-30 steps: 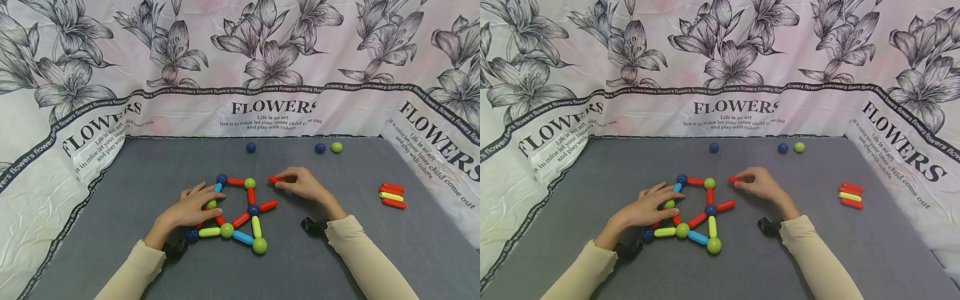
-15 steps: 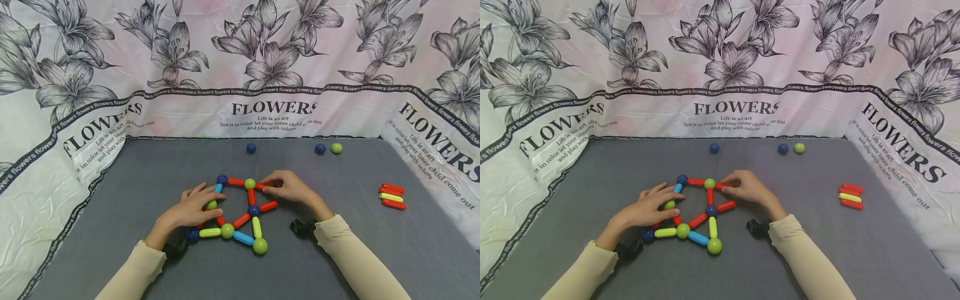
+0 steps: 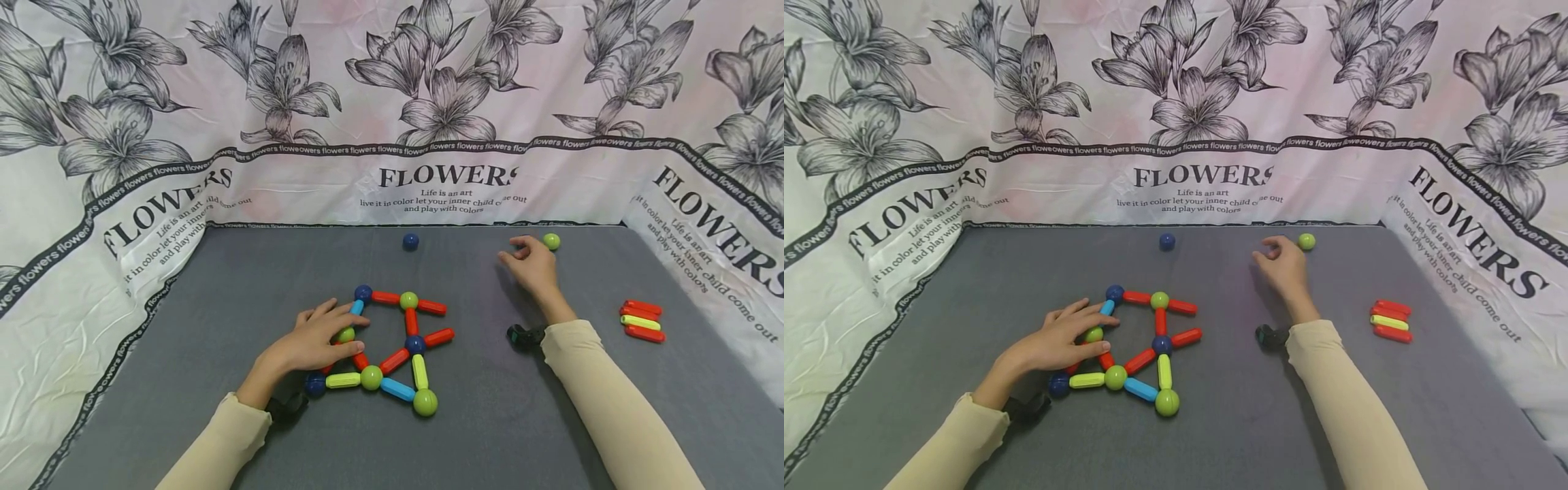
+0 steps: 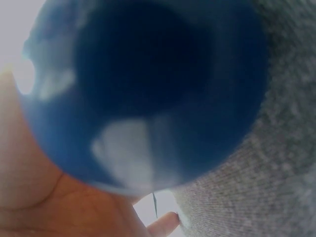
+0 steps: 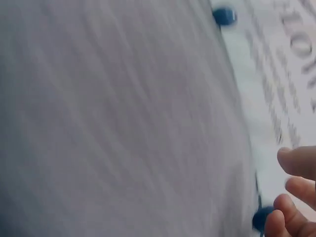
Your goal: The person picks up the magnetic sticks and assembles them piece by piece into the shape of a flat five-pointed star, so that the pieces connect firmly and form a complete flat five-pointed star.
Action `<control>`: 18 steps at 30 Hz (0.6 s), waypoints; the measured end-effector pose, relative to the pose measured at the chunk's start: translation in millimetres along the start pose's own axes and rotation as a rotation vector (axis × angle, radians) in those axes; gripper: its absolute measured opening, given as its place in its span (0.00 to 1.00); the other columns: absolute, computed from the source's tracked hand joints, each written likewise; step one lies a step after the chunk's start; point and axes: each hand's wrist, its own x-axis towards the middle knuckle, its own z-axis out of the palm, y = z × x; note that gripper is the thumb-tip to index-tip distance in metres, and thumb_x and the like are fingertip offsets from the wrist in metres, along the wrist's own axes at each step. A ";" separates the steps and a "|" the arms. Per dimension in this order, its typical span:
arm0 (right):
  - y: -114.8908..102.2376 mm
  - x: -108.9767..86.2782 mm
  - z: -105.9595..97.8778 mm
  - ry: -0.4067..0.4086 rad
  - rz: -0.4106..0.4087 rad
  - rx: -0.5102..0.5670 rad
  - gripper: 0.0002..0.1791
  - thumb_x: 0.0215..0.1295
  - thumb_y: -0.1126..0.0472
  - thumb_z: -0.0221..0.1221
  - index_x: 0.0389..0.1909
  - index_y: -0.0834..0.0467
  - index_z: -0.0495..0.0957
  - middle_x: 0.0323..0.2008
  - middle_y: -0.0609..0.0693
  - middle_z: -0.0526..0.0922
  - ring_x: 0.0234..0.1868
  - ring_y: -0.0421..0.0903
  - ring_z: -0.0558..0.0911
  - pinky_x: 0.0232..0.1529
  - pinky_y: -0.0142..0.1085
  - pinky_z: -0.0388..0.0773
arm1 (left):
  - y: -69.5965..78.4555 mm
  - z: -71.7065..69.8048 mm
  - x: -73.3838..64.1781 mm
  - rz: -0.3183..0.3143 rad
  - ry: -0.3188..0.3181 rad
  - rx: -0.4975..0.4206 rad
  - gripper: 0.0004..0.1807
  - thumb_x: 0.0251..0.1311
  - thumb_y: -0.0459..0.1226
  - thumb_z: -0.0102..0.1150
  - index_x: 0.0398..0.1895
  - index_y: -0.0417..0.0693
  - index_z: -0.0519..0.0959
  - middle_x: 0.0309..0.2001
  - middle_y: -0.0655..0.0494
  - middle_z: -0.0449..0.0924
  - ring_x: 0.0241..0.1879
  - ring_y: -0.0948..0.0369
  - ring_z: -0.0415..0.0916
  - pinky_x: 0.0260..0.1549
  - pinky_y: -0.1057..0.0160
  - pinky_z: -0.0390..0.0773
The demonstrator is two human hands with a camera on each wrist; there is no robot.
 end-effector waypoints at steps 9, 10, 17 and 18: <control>21.9 24.7 -11.2 0.071 0.082 -0.082 0.31 0.67 0.55 0.65 0.68 0.63 0.72 0.33 0.60 0.81 0.29 0.45 0.76 0.37 0.41 0.72 | -0.3 -0.6 -0.9 -0.001 0.000 0.005 0.27 0.70 0.56 0.57 0.69 0.63 0.74 0.80 0.49 0.56 0.81 0.38 0.40 0.69 0.28 0.43; 23.4 27.0 -11.8 0.064 0.080 -0.098 0.32 0.67 0.55 0.64 0.68 0.64 0.72 0.33 0.61 0.83 0.28 0.45 0.77 0.35 0.40 0.72 | -0.4 -0.6 -0.9 0.000 -0.001 0.007 0.27 0.70 0.56 0.57 0.69 0.63 0.74 0.80 0.49 0.55 0.81 0.38 0.40 0.69 0.28 0.43; 29.3 39.9 -17.0 -0.021 0.166 -0.146 0.32 0.69 0.56 0.61 0.70 0.65 0.68 0.60 0.72 0.77 0.61 0.71 0.76 0.61 0.62 0.73 | -1.5 0.7 0.4 -0.004 0.000 0.019 0.27 0.70 0.57 0.57 0.69 0.64 0.75 0.80 0.50 0.56 0.81 0.38 0.40 0.69 0.28 0.43; 29.9 40.9 -17.1 -0.026 0.174 -0.150 0.31 0.69 0.56 0.60 0.69 0.65 0.69 0.63 0.72 0.75 0.65 0.72 0.73 0.64 0.63 0.70 | -1.7 0.8 0.6 -0.004 -0.001 0.020 0.27 0.70 0.57 0.57 0.69 0.64 0.74 0.80 0.50 0.56 0.81 0.38 0.40 0.69 0.28 0.43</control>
